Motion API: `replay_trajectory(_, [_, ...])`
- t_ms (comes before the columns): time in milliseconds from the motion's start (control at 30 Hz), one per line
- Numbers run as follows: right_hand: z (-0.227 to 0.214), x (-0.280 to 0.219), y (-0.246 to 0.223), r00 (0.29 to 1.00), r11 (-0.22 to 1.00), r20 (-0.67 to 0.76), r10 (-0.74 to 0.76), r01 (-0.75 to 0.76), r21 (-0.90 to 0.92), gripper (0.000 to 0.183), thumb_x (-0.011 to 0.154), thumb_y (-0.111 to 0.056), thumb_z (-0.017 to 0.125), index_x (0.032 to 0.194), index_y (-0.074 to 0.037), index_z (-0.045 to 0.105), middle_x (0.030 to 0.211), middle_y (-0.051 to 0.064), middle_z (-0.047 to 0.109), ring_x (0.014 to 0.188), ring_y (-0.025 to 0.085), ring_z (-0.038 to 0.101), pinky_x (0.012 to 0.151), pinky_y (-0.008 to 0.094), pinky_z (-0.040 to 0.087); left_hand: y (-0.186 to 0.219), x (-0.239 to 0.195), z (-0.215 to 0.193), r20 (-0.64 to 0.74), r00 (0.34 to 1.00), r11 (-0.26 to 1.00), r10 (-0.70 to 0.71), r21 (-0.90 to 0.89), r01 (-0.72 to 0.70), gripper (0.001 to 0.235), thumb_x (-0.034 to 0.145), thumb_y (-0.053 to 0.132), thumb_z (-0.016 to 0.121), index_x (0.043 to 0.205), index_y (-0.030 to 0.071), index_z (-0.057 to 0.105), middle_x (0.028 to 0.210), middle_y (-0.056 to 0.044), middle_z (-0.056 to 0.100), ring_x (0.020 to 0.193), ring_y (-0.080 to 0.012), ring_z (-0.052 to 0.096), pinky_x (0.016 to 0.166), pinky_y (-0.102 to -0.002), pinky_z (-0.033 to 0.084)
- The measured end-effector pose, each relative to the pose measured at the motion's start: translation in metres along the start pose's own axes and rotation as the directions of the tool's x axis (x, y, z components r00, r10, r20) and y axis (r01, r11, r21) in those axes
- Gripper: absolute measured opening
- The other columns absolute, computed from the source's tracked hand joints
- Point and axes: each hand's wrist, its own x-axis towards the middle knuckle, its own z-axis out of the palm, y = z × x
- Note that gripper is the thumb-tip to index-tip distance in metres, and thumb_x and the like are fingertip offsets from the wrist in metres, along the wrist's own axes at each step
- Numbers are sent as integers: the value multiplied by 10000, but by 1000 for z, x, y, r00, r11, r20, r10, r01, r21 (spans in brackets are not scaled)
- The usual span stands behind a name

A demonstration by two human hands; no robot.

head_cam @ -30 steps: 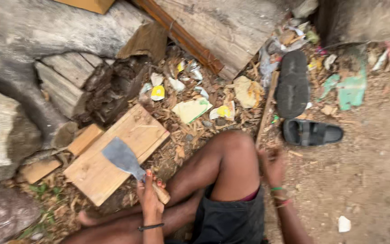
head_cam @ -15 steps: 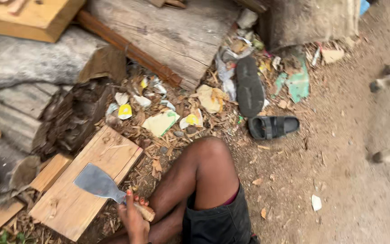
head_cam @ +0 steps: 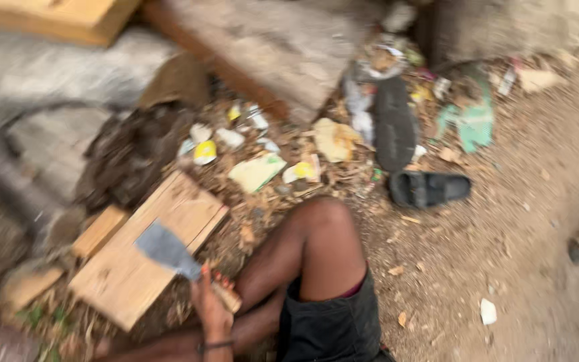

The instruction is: The person sits on the ground and uses a machete to split small wooden blocks into thin strips. They place the blocks on a wooden board, strike them with the machete, and then collect the resulting strips, placing them into a nearby bucket.

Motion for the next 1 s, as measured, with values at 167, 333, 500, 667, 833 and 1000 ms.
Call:
replay_trajectory(167, [3, 49, -51, 961, 979, -197, -196, 203, 17, 638, 1215, -530, 429, 1138, 84, 587, 926, 191, 674, 743, 276, 658, 740, 449, 555, -12, -7, 7, -7, 990, 990, 140, -29, -140, 185, 999, 282, 634, 1012, 116, 555, 708, 12, 546, 515, -93, 532, 437, -266, 462])
replay_trajectory(333, [78, 50, -166, 566, 570, -582, -584, 796, 203, 645, 1223, -499, 551, 1341, 127, 446, 1099, 182, 597, 920, 287, 647, 810, 457, 562, -9, -12, 4, -58, 983, 982, 172, -65, -176, 222, 1017, 301, 610, 939, 110, 530, 677, 8, 534, 489, -92, 510, 412, -271, 431])
replay_trajectory(500, [53, -1, -261, 278, 316, -663, -695, 947, 66, 502, 1235, -338, 629, 1371, 137, 540, 1200, 303, 567, 1061, 397, 647, 985, 490, 559, -1, -19, -1, 29, 951, 951, 309, -26, -308, 280, 1052, 362, 570, 985, 92, 535, 728, 1, 560, 548, -103, 552, 480, -275, 490])
replay_trajectory(667, [83, -113, -351, 339, 156, -123, -933, 687, 709, 401, 1120, -318, 627, 1292, 45, 628, 1143, 159, 706, 988, 238, 711, 856, 325, 591, 0, -12, 1, 153, 919, 930, 364, -108, -351, 332, 1072, 413, 541, 1085, 81, 532, 809, -15, 599, 740, -121, 618, 696, -282, 541])
replay_trajectory(833, [153, -265, -373, -186, -92, 59, -981, 708, 700, 512, 1016, -281, 631, 1357, 92, 547, 1163, 233, 693, 992, 296, 674, 843, 362, 549, -1, 4, -9, 151, 968, 949, 199, -274, -153, 366, 1055, 403, 567, 1132, 46, 549, 925, -60, 669, 857, -147, 662, 798, -302, 564])
replay_trajectory(1000, [199, -259, -372, 3, 711, 713, -701, 80, 698, 395, 1031, -347, 623, 1232, -19, 532, 829, 57, 589, 581, 139, 526, 477, 287, 468, 17, 0, -14, 176, 964, 978, 197, 29, -205, 436, 1031, 481, 491, 1235, 100, 549, 1156, -48, 746, 766, -151, 605, 701, -336, 512])
